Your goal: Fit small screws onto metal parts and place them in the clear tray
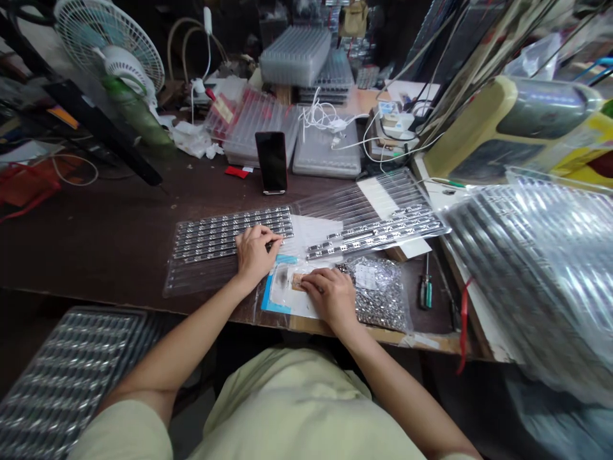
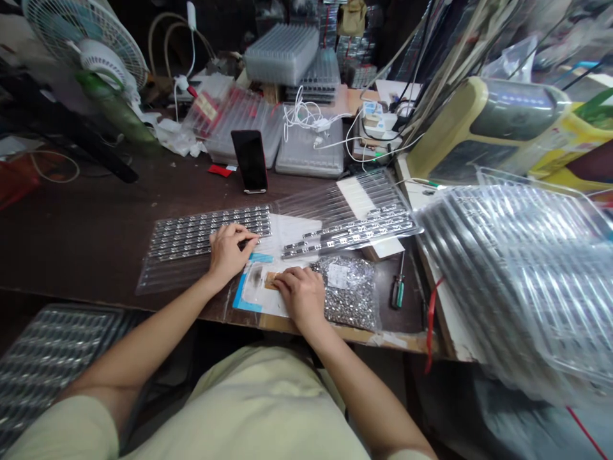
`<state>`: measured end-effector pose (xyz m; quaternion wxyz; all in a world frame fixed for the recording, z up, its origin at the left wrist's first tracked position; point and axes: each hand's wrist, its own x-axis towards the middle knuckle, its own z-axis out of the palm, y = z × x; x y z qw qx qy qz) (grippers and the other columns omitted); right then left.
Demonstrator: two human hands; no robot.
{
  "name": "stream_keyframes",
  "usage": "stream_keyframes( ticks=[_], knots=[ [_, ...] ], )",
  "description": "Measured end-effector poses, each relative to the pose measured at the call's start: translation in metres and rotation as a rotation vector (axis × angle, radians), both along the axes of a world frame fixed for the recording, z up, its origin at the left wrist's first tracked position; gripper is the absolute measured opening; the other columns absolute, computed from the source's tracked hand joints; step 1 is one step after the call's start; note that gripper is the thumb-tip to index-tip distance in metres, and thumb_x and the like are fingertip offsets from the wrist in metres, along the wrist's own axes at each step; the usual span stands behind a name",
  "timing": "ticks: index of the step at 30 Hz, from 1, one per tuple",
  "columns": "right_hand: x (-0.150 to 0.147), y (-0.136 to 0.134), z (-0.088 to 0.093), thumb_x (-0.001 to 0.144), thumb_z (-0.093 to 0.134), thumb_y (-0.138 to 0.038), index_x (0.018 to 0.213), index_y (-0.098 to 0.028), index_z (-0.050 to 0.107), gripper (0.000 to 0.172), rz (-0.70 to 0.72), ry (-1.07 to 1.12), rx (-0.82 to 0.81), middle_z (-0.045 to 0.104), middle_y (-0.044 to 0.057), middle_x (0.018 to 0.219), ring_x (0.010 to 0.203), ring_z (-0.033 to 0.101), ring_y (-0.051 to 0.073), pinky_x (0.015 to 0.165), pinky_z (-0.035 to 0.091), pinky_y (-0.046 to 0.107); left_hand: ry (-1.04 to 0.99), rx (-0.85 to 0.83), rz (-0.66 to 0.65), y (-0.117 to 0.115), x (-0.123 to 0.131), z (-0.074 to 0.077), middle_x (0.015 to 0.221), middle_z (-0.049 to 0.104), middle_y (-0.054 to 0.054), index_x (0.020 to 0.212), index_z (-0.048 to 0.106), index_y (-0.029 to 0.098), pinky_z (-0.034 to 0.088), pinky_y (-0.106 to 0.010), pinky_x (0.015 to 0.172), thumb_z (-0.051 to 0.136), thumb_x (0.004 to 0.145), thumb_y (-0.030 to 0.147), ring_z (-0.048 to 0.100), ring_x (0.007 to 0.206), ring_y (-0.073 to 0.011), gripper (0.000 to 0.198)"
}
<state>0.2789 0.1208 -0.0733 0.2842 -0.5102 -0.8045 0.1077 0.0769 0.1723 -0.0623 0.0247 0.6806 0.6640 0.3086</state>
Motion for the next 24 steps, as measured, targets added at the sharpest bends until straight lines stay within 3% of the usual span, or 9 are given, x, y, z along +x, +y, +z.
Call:
stream_keyframes(
  ticks=[6, 9, 12, 18, 21, 24],
  knots=[
    [0.000, 0.000, 0.000, 0.088, 0.061, -0.034, 0.095, -0.032, 0.072, 0.013, 0.034, -0.060, 0.022, 0.067, 0.001, 0.092, 0.082, 0.052, 0.016, 0.072, 0.033, 0.032, -0.006, -0.073, -0.276, 0.013, 0.042, 0.013, 0.088, 0.069, -0.004, 0.081, 0.073, 0.024, 0.032, -0.041, 0.088, 0.068, 0.080, 0.031, 0.056, 0.088, -0.0224, 0.009],
    [0.011, -0.006, 0.003, 0.087, 0.062, -0.033, 0.111, -0.028, 0.066, 0.024, 0.010, -0.178, 0.076, 0.065, 0.003, 0.106, 0.091, 0.050, 0.021, 0.075, 0.034, 0.034, -0.009, -0.110, -0.318, 0.021, 0.056, 0.017, 0.083, 0.070, -0.004, 0.073, 0.070, 0.022, 0.035, -0.042, 0.087, 0.070, 0.077, 0.028, 0.058, 0.086, -0.0234, 0.008],
    [0.031, -0.016, 0.004, 0.089, 0.058, -0.028, 0.117, -0.022, 0.062, 0.029, -0.038, -0.325, 0.119, 0.063, 0.007, 0.113, 0.093, 0.049, 0.024, 0.073, 0.036, 0.036, -0.143, -0.154, -0.315, 0.019, 0.048, 0.021, 0.080, 0.070, -0.004, 0.076, 0.069, 0.020, 0.042, -0.038, 0.082, 0.065, 0.080, 0.024, 0.061, 0.080, -0.0206, 0.006],
    [0.051, -0.023, 0.000, 0.095, 0.045, -0.023, 0.099, -0.019, 0.065, 0.021, 0.024, -0.288, 0.114, 0.063, 0.007, 0.089, 0.080, 0.050, 0.020, 0.070, 0.040, 0.032, -0.738, -0.459, -0.383, -0.017, 0.014, 0.014, 0.079, 0.067, -0.004, 0.110, 0.063, 0.017, 0.049, -0.022, 0.053, 0.052, 0.088, 0.029, 0.063, 0.059, -0.0115, 0.027],
    [0.044, -0.017, 0.000, 0.094, 0.048, -0.026, 0.086, -0.020, 0.065, 0.019, -0.002, -0.277, 0.127, 0.062, 0.005, 0.078, 0.075, 0.051, 0.018, 0.067, 0.039, 0.031, -0.734, -0.496, -0.381, -0.039, 0.014, 0.006, 0.072, 0.065, -0.002, 0.103, 0.066, 0.016, 0.048, -0.020, 0.050, 0.056, 0.086, 0.028, 0.059, 0.055, -0.0099, 0.023],
    [0.039, -0.012, 0.002, 0.093, 0.050, -0.026, 0.087, -0.022, 0.065, 0.017, -0.043, -0.200, 0.139, 0.064, 0.004, 0.085, 0.078, 0.054, 0.018, 0.068, 0.041, 0.029, -0.573, -0.346, -0.329, -0.053, 0.022, 0.001, 0.081, 0.066, -0.004, 0.093, 0.070, 0.017, 0.048, -0.020, 0.055, 0.064, 0.081, 0.022, 0.060, 0.064, -0.0110, 0.015]
  ],
)
